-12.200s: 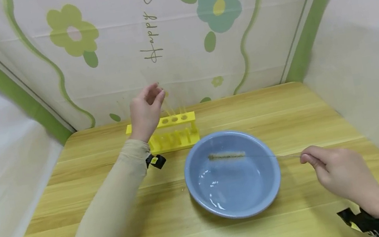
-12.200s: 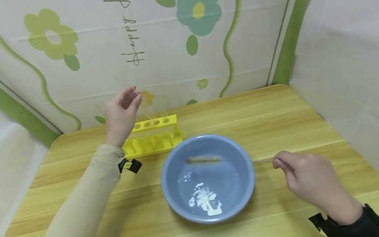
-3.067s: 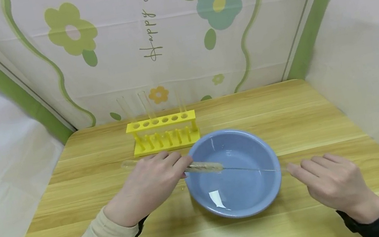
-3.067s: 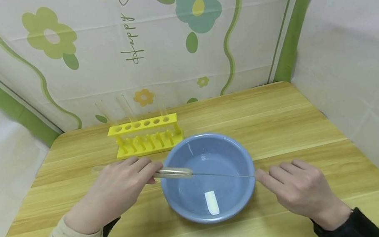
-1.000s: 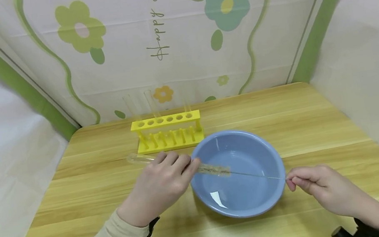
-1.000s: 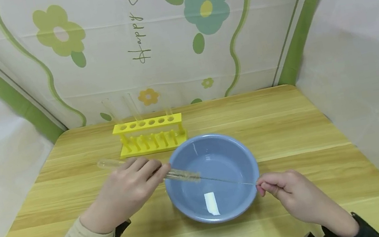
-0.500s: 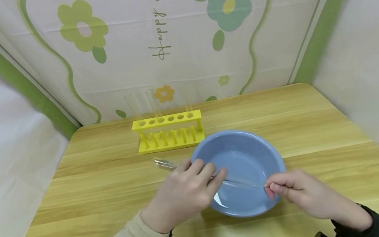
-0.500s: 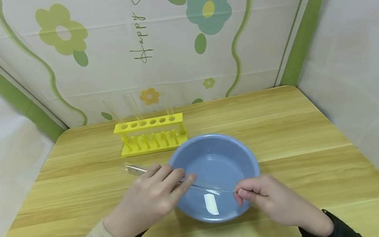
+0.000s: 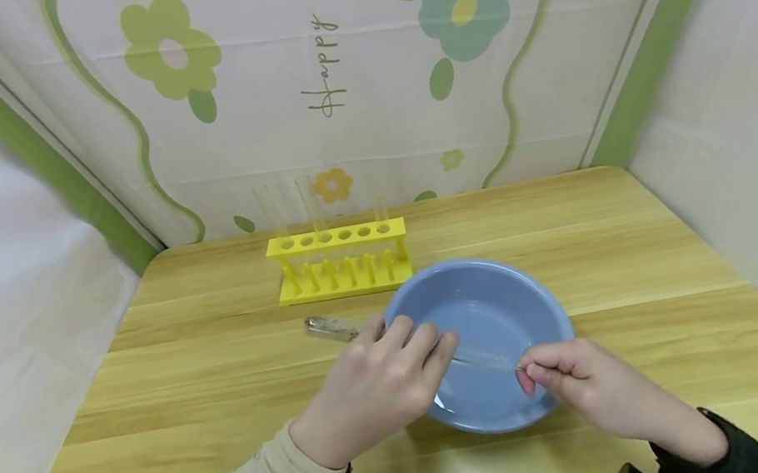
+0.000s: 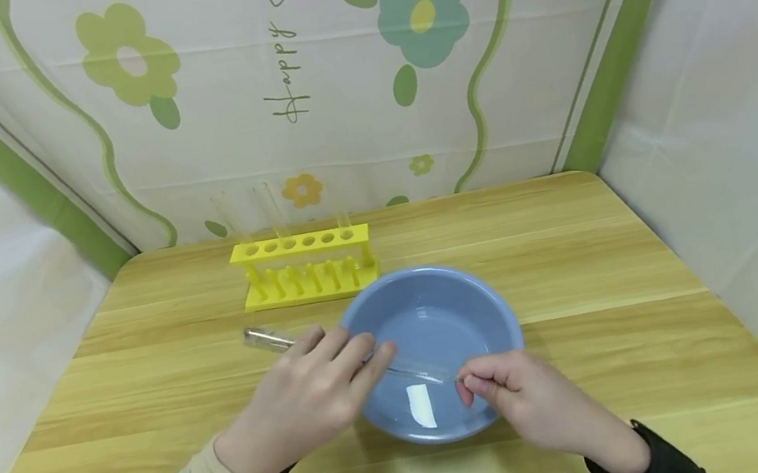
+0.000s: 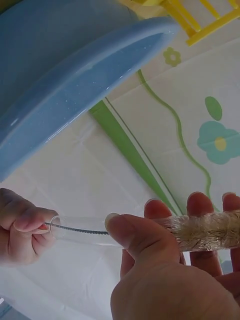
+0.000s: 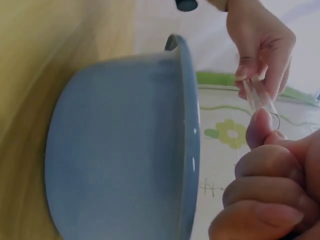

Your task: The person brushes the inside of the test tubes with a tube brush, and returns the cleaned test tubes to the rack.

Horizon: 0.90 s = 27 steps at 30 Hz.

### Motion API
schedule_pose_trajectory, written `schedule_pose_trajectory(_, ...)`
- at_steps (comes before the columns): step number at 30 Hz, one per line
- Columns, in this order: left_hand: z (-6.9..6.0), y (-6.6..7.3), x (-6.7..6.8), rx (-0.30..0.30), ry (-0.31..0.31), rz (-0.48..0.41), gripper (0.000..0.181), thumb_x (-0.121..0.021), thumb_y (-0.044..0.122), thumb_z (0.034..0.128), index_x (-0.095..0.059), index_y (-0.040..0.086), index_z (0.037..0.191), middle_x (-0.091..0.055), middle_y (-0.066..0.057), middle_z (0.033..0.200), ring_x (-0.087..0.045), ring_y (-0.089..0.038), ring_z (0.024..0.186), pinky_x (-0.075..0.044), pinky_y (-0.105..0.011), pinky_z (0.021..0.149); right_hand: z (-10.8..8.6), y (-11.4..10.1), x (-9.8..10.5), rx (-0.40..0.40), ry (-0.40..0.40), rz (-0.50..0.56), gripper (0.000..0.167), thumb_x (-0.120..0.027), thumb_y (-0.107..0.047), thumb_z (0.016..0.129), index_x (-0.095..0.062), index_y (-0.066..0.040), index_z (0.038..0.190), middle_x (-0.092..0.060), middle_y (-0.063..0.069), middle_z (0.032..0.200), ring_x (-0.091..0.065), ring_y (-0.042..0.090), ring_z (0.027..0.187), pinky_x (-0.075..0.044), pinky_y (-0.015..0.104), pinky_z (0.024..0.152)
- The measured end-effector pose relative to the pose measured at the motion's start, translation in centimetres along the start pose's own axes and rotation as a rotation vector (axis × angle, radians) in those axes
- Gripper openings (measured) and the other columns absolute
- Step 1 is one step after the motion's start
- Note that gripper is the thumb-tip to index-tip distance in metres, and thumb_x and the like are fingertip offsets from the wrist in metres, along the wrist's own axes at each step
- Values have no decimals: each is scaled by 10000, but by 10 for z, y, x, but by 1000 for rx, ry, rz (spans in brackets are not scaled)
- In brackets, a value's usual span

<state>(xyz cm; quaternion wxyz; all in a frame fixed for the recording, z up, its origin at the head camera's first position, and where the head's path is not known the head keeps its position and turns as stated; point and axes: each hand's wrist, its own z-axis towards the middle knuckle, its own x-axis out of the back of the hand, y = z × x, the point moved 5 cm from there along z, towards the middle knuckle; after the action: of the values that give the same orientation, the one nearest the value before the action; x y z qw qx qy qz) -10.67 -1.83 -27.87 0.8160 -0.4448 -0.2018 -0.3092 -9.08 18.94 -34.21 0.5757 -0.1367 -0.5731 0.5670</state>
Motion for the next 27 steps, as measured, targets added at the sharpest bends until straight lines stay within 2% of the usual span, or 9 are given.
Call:
schedule_pose_trajectory(3,-2,-1,-2,6,-24,-17,294,-431,-1,972,-709,78,1030,-600,-21,804,-536,-161,627,-539,-279,569,-1,-7,3,59,83,-199,317,-569,87,939,-607,-225,899,-506,-125,704,-353,-60,556,-382,169,458)
schedule_pose_trajectory(8,-6,-5,-6,29,-59,-53,294,-417,-5,962,-691,82,1024,-605,-8,796,-543,-146,614,-490,-229,512,-3,-18,4,222,219,-492,263,-629,47,876,-654,-210,931,-639,-127,815,-442,-62,599,-394,108,510)
schedule_pose_trajectory(11,-7,-8,-7,55,-94,-95,276,-415,-5,963,-674,75,1018,-588,-3,786,-536,-139,603,-459,-217,493,-3,-22,5,305,293,-626,154,-556,-96,963,-672,-189,924,-675,-108,785,-489,-58,565,-367,90,467)
schedule_pose_trajectory(16,-9,-12,-8,75,-128,-155,250,-430,-8,965,-661,63,1031,-580,-6,792,-534,-134,598,-451,-215,487,-3,-26,5,401,374,-755,375,-400,-300,1079,-665,-170,849,-674,-90,696,-448,-41,464,-282,80,398)
schedule_pose_trajectory(19,-9,-14,-7,77,-140,-174,257,-425,-11,966,-659,63,1042,-575,-8,791,-519,-135,592,-439,-211,478,-3,-31,6,469,426,-823,376,-412,-242,1076,-671,-158,817,-624,-97,613,-388,-19,417,-223,79,379)
schedule_pose_trajectory(21,-9,-15,-6,75,-139,-179,256,-425,-14,964,-656,62,1043,-568,-8,787,-505,-133,583,-424,-205,469,-4,-34,7,514,460,-863,370,-401,-142,1049,-684,-149,810,-583,-101,570,-366,-6,400,-200,84,376)
schedule_pose_trajectory(24,-10,-17,-5,76,-136,-181,214,-487,-19,935,-654,61,1042,-567,-7,788,-494,-130,572,-418,-203,462,-6,-39,10,564,492,-908,374,-368,-1,927,-699,-131,812,-518,-94,544,-331,18,396,-187,103,375)
schedule_pose_trajectory(27,-12,-21,-4,92,-135,-188,162,-627,9,887,-663,66,1034,-600,-10,804,-524,-134,577,-448,-213,461,-8,-44,13,599,521,-943,405,-340,58,831,-706,-113,801,-428,-93,532,-275,19,416,-168,118,381)
